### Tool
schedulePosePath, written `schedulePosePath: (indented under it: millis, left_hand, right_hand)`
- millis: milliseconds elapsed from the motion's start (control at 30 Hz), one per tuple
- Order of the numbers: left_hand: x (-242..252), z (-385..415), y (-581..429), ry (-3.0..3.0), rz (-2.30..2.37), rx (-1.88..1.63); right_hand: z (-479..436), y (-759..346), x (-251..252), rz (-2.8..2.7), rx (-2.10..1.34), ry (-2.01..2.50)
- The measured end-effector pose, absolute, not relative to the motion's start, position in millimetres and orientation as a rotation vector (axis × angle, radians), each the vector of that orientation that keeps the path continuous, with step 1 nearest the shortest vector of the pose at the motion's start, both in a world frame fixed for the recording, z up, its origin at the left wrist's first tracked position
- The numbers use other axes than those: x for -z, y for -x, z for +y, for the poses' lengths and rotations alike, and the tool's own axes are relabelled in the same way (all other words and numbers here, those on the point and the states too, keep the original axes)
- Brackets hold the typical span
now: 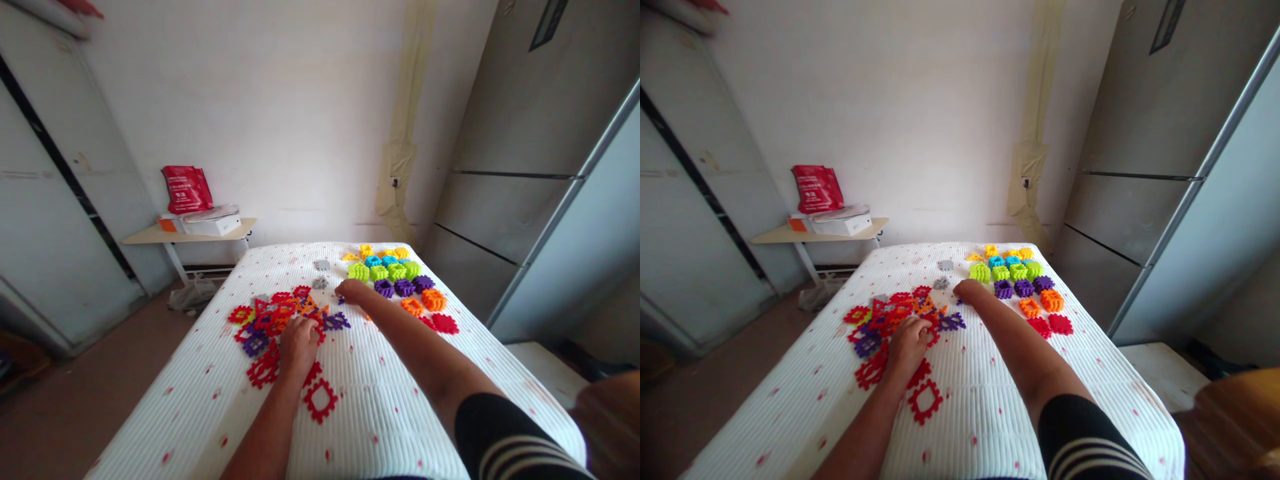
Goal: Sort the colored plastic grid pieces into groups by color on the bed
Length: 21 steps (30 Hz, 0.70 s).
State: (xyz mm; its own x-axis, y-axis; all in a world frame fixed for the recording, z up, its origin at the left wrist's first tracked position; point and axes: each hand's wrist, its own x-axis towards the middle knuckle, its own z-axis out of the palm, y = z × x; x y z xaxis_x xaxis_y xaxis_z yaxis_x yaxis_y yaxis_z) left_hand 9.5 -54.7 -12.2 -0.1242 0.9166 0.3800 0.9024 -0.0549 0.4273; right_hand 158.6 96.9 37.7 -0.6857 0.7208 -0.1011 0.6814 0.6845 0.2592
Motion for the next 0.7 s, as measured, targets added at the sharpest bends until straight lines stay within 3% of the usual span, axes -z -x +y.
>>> schedulePosePath:
  millis: [333,700]
  left_hand:
    - [9.8,-56.1,-9.9,-2.059,2.133,-0.941]
    - [9.4,-56.1,-10.2,-2.076,2.155,-0.913]
  right_hand:
    - [111.5,-178.4,-52.6,2.53,-0.273,-1.307]
    - [90.0,-160.6,-57.1,2.62,-0.167,-1.181]
